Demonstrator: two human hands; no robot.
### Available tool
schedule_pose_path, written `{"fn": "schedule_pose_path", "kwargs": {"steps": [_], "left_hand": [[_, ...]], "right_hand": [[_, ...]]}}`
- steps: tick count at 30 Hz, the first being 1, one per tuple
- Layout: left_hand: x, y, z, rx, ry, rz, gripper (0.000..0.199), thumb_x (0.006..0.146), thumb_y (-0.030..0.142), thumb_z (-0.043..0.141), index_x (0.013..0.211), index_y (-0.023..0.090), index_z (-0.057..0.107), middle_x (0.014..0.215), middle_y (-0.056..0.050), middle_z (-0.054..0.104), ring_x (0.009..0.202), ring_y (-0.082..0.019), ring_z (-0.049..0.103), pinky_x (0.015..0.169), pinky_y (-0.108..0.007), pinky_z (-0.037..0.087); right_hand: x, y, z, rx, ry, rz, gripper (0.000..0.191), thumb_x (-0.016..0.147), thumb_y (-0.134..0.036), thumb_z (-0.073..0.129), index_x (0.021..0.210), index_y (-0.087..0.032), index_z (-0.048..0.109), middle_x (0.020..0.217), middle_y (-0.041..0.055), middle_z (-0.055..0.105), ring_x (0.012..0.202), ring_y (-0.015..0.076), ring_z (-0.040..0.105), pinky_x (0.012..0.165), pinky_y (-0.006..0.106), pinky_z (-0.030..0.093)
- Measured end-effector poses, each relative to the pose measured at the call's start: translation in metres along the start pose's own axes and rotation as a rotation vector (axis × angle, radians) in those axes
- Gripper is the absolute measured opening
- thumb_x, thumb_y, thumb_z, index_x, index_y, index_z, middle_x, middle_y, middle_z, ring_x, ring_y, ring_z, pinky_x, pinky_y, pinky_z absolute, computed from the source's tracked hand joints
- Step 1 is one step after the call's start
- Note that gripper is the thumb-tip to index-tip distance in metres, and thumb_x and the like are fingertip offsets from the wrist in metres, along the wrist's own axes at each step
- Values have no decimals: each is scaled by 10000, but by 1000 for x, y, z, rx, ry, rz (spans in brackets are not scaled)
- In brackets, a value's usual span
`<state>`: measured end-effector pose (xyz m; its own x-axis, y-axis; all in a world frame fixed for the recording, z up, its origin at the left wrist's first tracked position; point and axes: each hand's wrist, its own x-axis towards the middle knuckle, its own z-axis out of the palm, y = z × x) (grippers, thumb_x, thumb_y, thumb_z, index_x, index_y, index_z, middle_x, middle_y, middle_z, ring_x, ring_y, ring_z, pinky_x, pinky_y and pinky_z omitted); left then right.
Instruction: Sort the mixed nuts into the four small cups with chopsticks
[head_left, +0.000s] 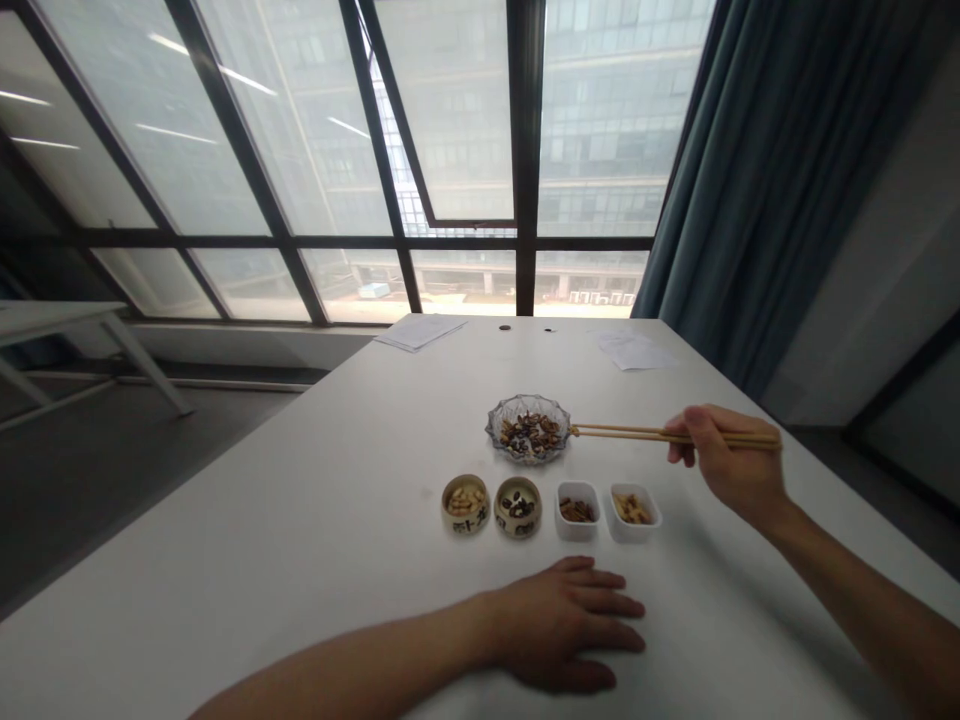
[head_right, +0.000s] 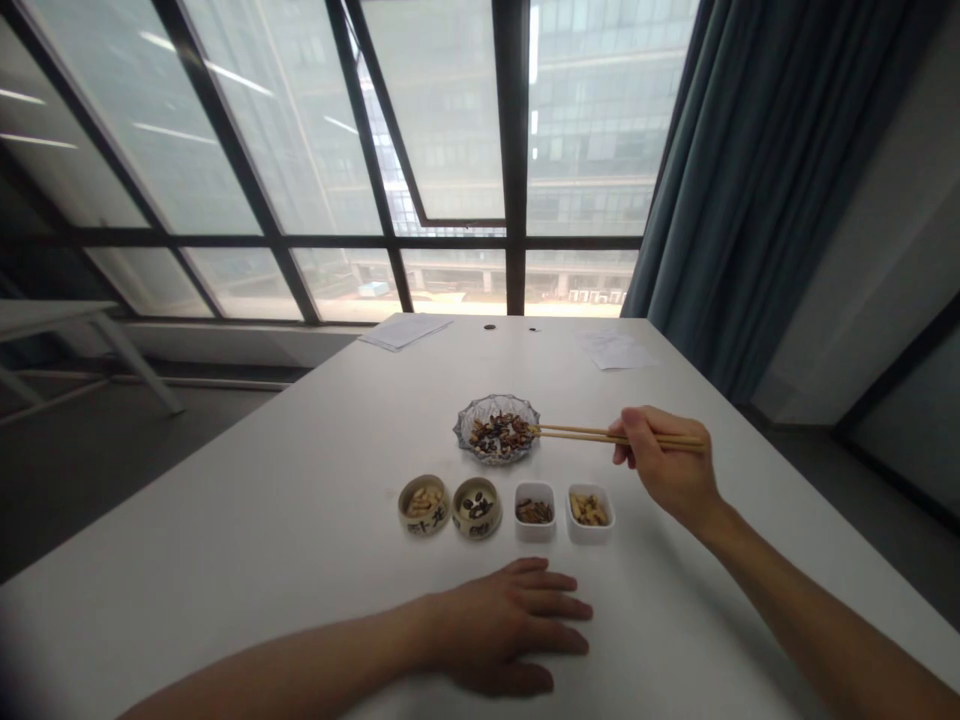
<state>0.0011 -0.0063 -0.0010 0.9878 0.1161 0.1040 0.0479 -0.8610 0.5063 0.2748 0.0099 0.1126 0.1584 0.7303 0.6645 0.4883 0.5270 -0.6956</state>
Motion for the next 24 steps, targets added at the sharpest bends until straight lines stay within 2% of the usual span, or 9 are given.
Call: {"fn": "schedule_pose_path", "kwargs": {"steps": [5, 9, 15, 20, 24], "left_hand": [[1, 2, -3, -1, -4, 1, 544, 994, 506, 475, 1480, 268, 524, 1598, -77, 499, 1544, -304, 383, 1288, -557, 226], [2, 4, -5, 1, -8, -7, 540, 997, 503, 474, 1476, 259, 526, 1590, -94, 505, 1545, -306, 380, 1284, -553, 230], [3, 1, -3, 15, -11, -4, 538, 1001, 526, 456, 1473, 275, 519, 1600, -71, 497, 1546, -305, 377, 1279, -547, 237], [3, 0, -2, 23, -19, -2, 549, 990, 528, 481, 1473, 269, 519, 1592, -81, 505, 1539, -310, 388, 1274, -541, 248], [3, 2, -4, 5, -16, -14, 530, 999, 524, 465, 1464, 277, 529, 1590, -70, 509, 1546, -296, 377, 1279, -537, 240]], "right_hand": [[-24, -15, -38, -128, -5, -5, 399, 1037, -435, 577, 760, -225, 771, 573, 33, 675, 464, 185, 602, 441, 312, 484], [-39, -26, -57, -183, -17, 18, 393, 1031, -422, 576, 735, -247, 766, 555, 24, 664, 448, 190, 604, 424, 310, 485], [-53, -40, -68, -300, -179, -36, 405, 1037, -388, 564, 693, -249, 726, 549, 6, 631, 444, 168, 586, 448, 297, 448], [-51, -49, -74, -351, -290, -43, 461, 1034, -381, 568, 596, -247, 621, 536, -1, 589, 459, 162, 578, 473, 304, 427], [-46, -46, -78, -331, -363, 2, 413, 1016, -390, 603, 629, -254, 651, 555, -4, 613, 462, 161, 584, 461, 299, 432]]}}
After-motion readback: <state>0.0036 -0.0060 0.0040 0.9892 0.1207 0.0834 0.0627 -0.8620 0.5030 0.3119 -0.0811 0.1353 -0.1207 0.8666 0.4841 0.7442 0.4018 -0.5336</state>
